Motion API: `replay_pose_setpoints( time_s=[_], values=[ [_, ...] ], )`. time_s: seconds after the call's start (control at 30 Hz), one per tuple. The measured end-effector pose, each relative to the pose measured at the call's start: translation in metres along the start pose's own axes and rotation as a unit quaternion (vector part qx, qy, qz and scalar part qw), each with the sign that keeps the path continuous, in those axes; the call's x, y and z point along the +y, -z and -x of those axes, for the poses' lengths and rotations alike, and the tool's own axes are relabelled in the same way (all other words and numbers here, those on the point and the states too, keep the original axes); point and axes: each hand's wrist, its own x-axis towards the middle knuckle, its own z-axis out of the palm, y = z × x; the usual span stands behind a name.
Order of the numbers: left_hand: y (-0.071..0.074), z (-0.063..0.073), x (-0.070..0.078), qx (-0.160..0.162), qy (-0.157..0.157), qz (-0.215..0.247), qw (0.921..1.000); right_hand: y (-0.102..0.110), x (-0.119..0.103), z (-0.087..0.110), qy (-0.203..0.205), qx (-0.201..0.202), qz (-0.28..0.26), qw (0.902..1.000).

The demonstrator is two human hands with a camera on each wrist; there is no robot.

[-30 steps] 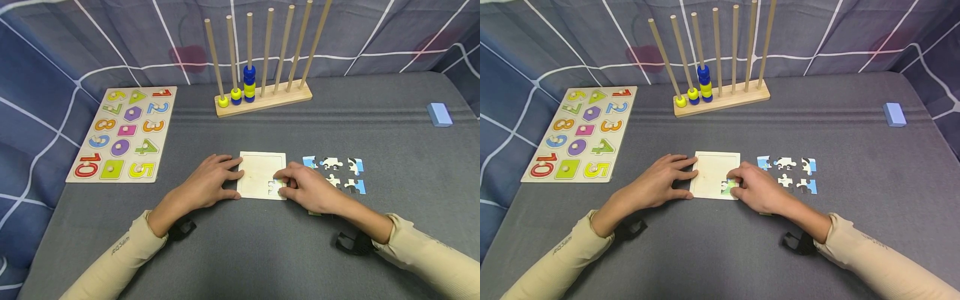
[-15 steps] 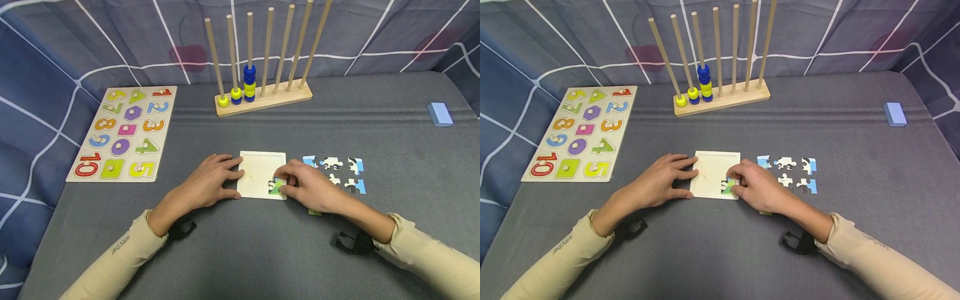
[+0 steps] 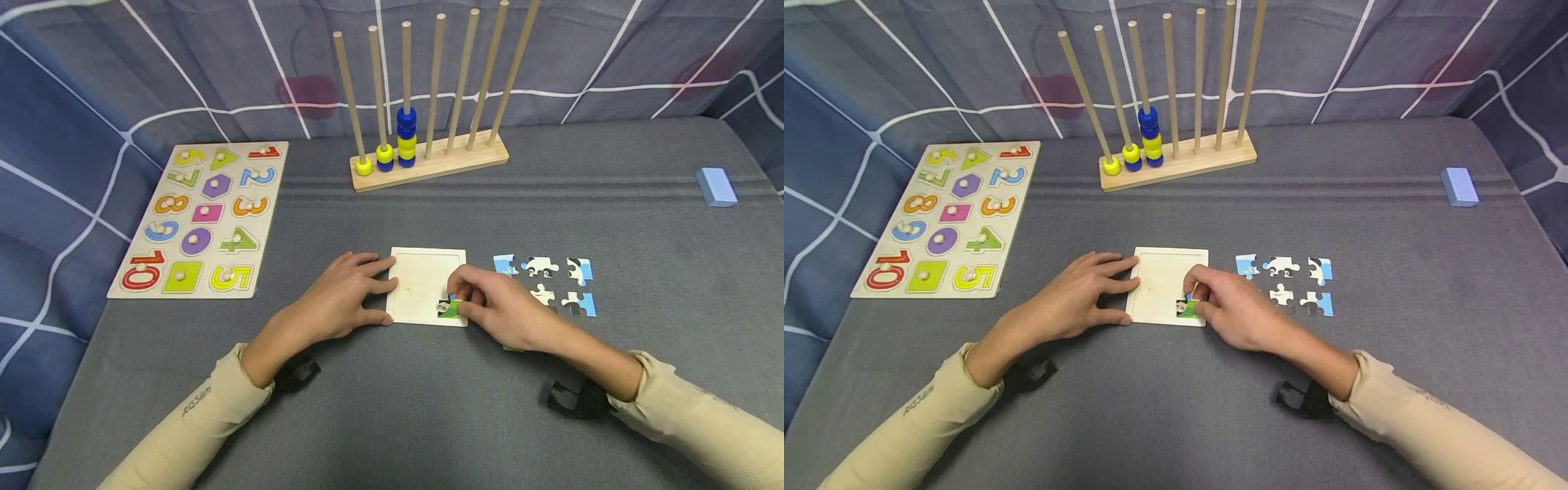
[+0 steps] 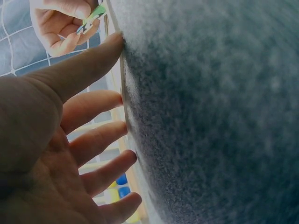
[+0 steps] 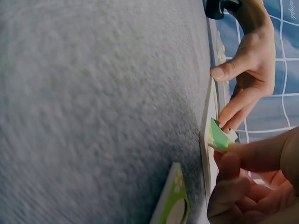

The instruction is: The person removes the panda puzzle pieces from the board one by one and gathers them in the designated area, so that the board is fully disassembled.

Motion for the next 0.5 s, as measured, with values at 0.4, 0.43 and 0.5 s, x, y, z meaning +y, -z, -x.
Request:
replay_pose_setpoints(
  time_s=[0.4,0.43,0.5],
  values=[
    [-0.0005,-0.0004,-0.0003,-0.001,-0.001,-0.002,1.0,-0.0046,-0.0029,0.0012,-0.002,0.021,0.019,0.9996],
    [-0.0005,-0.0004,-0.0003,-0.001,0.0,-0.001,1.0,-0.0047,-0.0028,0.0014,-0.002,0.021,0.017,0.9996],
    [-0.0004,-0.0002,-0.0002,-0.001,0.001,-0.001,1.0,-0.0049,-0.0027,0.0018,-0.001,0.021,0.011,0.9997]
  ],
)
